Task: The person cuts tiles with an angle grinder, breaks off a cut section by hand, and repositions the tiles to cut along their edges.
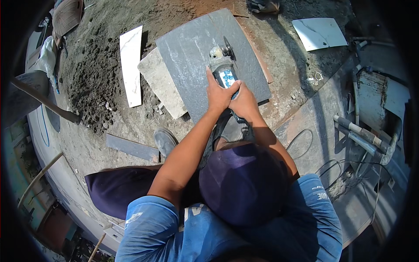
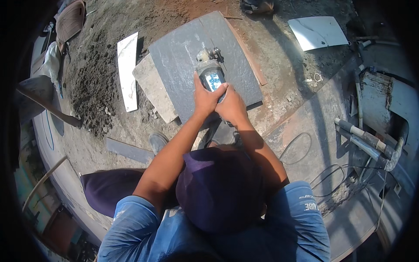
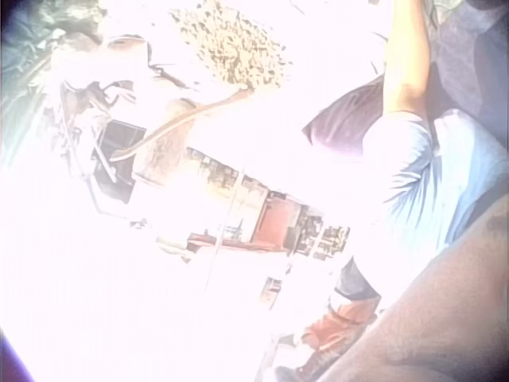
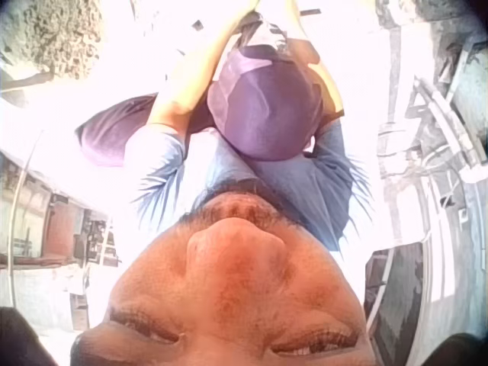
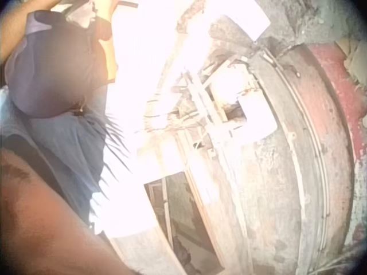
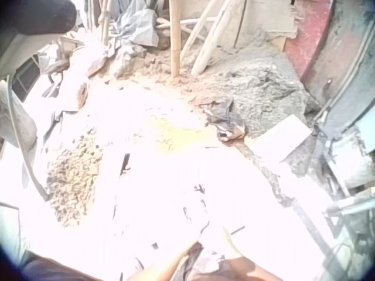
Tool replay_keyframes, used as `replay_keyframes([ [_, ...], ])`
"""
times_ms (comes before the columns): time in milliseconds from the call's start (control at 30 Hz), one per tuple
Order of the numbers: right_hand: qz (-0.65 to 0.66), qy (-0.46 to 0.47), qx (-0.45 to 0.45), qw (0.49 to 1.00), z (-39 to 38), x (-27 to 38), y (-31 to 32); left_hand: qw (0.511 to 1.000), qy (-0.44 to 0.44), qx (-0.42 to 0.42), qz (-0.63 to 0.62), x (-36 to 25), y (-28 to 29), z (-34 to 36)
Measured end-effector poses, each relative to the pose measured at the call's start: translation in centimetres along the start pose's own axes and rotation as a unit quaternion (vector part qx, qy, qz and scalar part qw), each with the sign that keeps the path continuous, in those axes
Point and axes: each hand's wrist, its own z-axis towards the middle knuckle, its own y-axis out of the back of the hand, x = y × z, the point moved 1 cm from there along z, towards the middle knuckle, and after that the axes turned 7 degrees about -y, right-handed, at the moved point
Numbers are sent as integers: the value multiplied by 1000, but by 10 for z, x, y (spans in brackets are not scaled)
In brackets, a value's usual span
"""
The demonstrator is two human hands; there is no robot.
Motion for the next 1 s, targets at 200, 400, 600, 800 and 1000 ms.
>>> replay_keyframes([
  [200, 0, 7, -7, 1000, 2, 0, 1, 1000, -4, -2, -21, -1, -1, 2],
  [400, 8, 13, -7, 1000, -1, -3, 2, 1000, 8, 5, -10, 1, -3, -2],
  [600, 8, 12, -6, 1000, -2, -7, 0, 1000, 1, 2, -14, 2, -3, -5],
  [800, 16, 11, -7, 1000, -7, -8, -1, 1000, 9, 4, -6, 2, -3, -8],
  [1000, 14, 13, -5, 1000, -9, -8, -2, 999, -27, -16, 18, 7, -3, -10],
])
